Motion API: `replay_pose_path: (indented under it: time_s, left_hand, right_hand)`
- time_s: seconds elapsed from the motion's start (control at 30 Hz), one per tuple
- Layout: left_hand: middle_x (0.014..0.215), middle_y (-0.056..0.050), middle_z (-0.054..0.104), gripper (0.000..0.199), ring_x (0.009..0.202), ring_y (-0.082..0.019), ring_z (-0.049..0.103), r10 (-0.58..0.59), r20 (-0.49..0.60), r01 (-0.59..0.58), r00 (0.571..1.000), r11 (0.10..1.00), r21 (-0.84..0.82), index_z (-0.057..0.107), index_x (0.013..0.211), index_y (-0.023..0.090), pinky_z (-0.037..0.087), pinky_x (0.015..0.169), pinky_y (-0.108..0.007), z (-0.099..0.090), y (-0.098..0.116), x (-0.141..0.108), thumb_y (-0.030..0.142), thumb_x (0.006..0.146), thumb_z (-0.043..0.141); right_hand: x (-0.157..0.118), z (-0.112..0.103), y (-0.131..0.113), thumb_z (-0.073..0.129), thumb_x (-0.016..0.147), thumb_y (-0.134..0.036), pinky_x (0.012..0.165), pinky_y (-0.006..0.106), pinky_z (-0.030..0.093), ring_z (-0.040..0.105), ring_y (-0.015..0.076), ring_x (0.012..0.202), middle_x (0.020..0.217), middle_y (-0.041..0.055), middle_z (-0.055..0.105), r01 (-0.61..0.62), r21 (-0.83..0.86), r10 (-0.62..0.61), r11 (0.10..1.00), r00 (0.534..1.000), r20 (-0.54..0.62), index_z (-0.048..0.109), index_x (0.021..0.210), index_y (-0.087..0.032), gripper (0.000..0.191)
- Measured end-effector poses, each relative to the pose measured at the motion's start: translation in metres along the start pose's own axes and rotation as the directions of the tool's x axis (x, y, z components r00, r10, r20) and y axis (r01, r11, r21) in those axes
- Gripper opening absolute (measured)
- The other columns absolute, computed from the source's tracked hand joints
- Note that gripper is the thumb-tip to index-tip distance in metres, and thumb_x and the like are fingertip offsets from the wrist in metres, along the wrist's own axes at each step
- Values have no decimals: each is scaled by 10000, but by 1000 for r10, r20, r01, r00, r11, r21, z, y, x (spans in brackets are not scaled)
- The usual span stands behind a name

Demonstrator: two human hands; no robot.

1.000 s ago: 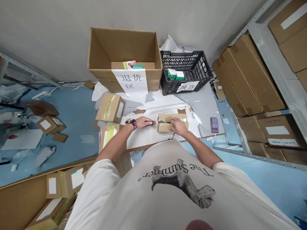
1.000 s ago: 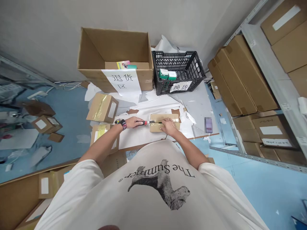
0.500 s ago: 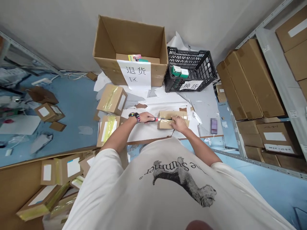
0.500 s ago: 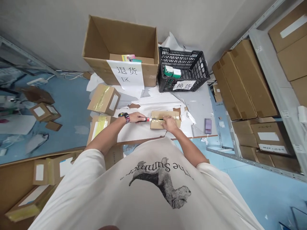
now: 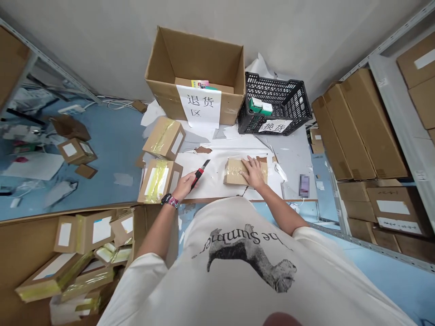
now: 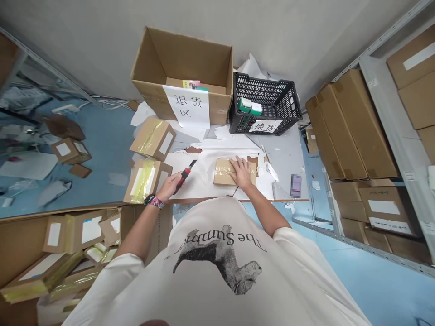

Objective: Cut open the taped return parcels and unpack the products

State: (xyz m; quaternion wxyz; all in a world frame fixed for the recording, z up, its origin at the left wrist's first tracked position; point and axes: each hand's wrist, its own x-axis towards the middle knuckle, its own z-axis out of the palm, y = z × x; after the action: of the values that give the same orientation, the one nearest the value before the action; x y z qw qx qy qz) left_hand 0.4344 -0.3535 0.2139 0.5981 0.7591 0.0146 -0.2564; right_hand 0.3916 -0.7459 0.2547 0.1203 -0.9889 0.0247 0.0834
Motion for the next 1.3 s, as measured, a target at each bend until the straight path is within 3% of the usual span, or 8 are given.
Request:
replay_pose_path:
  time_s: [0.17,0.33,0.47,0.6,0.73,0.9,1.03,1.3]
  left_hand:
    - [1157,-117,828,735,1024,-282,755,184,-21,-178,983,973,148,802,1483,216,632,953,-411,18,3,-25,754,1005,648]
    - [1184,-113,803,537,1095,-302,752,332,128,-355,934,843,403,798,1508,297,587,1023,-403,49,30,-10,573,1073,646]
    - [1154,-120,764,480,1102,-315,707,313,179,-357,933,730,583,790,1520,336,562,982,-396,75,39,8,500,1093,645]
    - [1193,-144,727,495,1117,-341,657,306,99,-279,947,628,726,733,1590,380,542,908,-416,89,32,7,454,1119,598]
    - [1208,-149,731,508,1105,-333,649,343,64,-264,937,578,772,716,1610,373,533,891,-411,91,21,0,425,1119,594]
    - [1218,-105,742,498,1149,-310,670,271,24,-185,962,585,789,710,1608,392,539,877,-391,97,28,10,424,1122,605]
    - [1235,-106,739,495,1162,-309,676,267,62,-199,962,527,826,708,1613,393,536,910,-391,83,36,19,413,1130,601]
    - [1266,-105,744,503,1229,-310,690,255,-69,-115,965,641,759,711,1602,351,558,982,-386,58,29,34,430,1116,608]
  right_hand:
    - [10,14,4,601,1126,-450,1366,795,146,296,476,1692,1844,107,452,83,-32,-81,996,995,52,476,1784,-344,679]
    - [16,20,7,464,1173,-393,1384,635,255,401,414,1662,1827,142,482,116,-38,-114,993,992,52,497,1774,-240,621]
    - [17,21,5,412,1184,-389,1380,585,259,427,400,1655,1818,138,499,120,-28,-118,992,992,53,505,1768,-223,615]
    - [15,22,1,439,1174,-386,1379,563,248,434,398,1651,1807,143,514,108,-20,-107,994,994,35,525,1754,-225,607]
    - [15,28,1,466,1169,-364,1362,550,278,473,394,1630,1776,138,557,127,-47,-127,991,992,7,565,1728,-229,584]
    - [25,41,9,485,1171,-328,1278,553,389,607,389,1501,1676,179,655,207,-85,-215,975,970,-113,649,1663,-197,535]
    - [31,49,15,492,1189,-316,1220,502,416,685,350,1382,1580,167,736,227,-104,-242,968,954,-178,747,1539,-205,447]
    - [39,30,24,460,1203,-288,1139,463,425,705,308,1173,1269,142,851,328,-71,-336,942,913,-232,812,1354,-210,390]
